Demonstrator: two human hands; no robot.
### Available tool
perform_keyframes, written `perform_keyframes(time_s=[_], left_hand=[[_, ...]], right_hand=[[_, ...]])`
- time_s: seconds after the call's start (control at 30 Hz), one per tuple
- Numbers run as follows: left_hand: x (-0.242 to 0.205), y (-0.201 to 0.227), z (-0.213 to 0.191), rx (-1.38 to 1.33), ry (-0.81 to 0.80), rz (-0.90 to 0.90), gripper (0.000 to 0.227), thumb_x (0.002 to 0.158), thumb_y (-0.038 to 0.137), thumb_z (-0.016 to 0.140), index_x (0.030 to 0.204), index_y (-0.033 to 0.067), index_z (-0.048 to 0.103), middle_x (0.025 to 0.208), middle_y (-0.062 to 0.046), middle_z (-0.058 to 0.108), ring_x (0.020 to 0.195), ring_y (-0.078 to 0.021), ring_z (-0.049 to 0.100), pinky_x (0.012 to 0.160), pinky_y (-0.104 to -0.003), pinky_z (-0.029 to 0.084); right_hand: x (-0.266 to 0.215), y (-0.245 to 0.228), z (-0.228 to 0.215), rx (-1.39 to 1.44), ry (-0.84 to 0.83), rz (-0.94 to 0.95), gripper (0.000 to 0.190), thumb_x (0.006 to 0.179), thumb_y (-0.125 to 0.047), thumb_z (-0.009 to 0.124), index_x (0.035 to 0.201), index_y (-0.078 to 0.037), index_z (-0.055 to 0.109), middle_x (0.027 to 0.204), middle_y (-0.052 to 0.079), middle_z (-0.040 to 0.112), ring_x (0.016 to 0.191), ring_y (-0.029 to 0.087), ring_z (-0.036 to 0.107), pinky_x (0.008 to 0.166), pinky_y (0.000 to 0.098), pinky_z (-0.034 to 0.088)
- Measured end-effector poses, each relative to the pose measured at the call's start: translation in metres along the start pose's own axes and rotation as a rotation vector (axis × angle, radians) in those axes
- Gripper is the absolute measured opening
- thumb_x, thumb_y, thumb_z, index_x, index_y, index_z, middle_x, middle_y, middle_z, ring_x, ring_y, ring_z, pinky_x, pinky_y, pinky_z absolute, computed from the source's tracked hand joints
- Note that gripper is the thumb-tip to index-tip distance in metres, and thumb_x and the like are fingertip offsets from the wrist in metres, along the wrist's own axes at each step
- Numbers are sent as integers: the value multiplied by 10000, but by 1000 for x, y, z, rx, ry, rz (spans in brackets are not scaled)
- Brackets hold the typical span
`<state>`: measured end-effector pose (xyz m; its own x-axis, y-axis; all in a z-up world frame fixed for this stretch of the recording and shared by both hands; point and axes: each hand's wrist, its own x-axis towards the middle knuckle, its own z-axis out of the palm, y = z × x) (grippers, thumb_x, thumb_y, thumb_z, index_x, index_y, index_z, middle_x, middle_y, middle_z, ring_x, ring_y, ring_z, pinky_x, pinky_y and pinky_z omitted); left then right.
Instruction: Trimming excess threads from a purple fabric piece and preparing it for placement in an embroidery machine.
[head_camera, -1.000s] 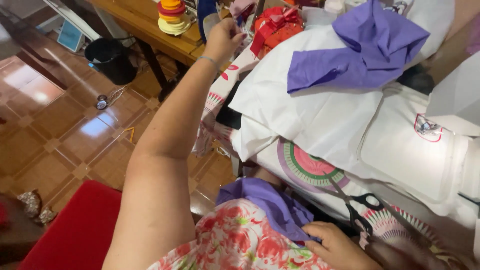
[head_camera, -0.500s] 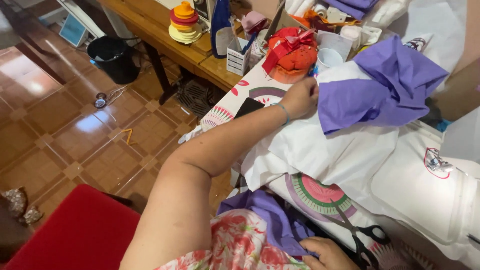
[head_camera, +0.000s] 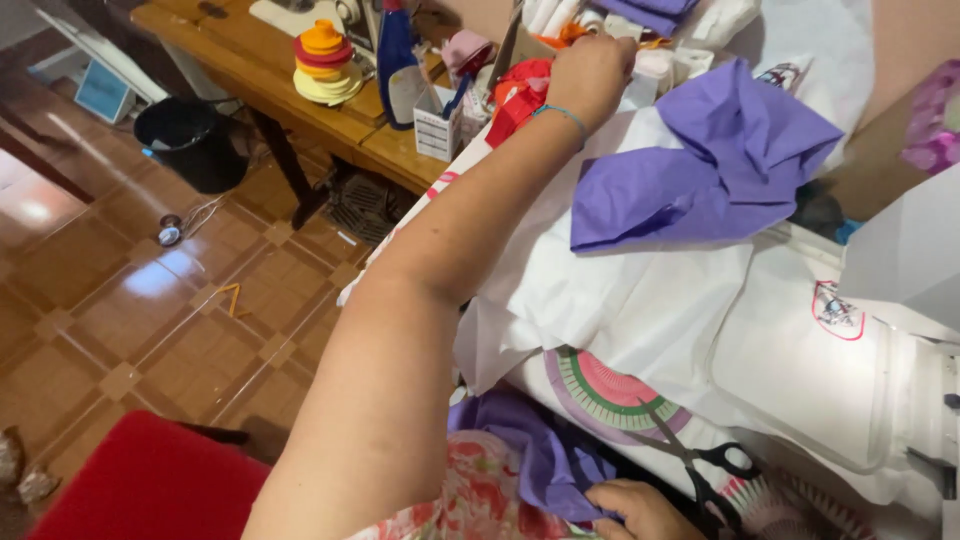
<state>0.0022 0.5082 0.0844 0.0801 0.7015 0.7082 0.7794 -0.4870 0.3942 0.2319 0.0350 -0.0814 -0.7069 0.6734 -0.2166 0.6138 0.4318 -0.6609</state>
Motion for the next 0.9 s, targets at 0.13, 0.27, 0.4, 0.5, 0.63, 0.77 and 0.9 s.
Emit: perform_keyframes(time_s=[0.13,0.27,0.4,0.5,0.63,0.77,0.9], left_hand=[[14,-18,80,325,-529,282,237,706,85,741,940,113,767,959,-154,753,917,-408,721,790,-522,572],[-1,-29,97,289,-914,169,190,752,60,749,933,109,778,957,-170,753,936,-420,723,812,-478,573],[17,2,109,550,-830,-164,456,903,322,426,1310,346,632,1355,7,622,1290,-334,562,901,-610,475],[-25,-17,64,278,-767,172,201,789,66,605,922,127,743,888,-128,717,862,-402,695,761,-483,574],[-30,-11,59,264,-495,256,163,820,79,585,893,92,730,885,-164,714,795,-436,700,665,-538,572],[-12,-3,35,160,-237,308,210,868,251,692,731,92,681,761,-164,673,662,-421,667,544,-561,523],[1,17,-41,136,-109,285,90,639,89,716,625,151,652,689,-102,682,591,-383,661,505,-513,503]], right_hand=[[-7,-12,-5,39,6,34,102,875,-237,674,910,-151,634,793,9,619,734,183,586,689,316,475],[-10,-20,-10,45,23,64,175,864,-171,675,804,-136,515,724,-1,503,679,161,466,640,344,416],[-12,-37,-18,6,-11,114,210,922,-207,691,826,-150,513,760,-5,540,693,154,492,659,346,426],[-10,-36,-16,-1,4,89,241,924,-176,707,810,-139,497,753,-3,529,683,159,476,640,344,422],[-14,-40,-16,-1,-31,130,153,939,-183,694,873,-153,560,782,-12,573,717,151,523,692,315,448],[-14,-60,-30,61,-21,169,155,912,-125,671,825,-146,545,785,-32,570,726,114,510,684,295,441],[-16,-60,-29,34,-38,161,131,915,-173,671,820,-155,582,785,-18,606,731,136,556,705,312,461]])
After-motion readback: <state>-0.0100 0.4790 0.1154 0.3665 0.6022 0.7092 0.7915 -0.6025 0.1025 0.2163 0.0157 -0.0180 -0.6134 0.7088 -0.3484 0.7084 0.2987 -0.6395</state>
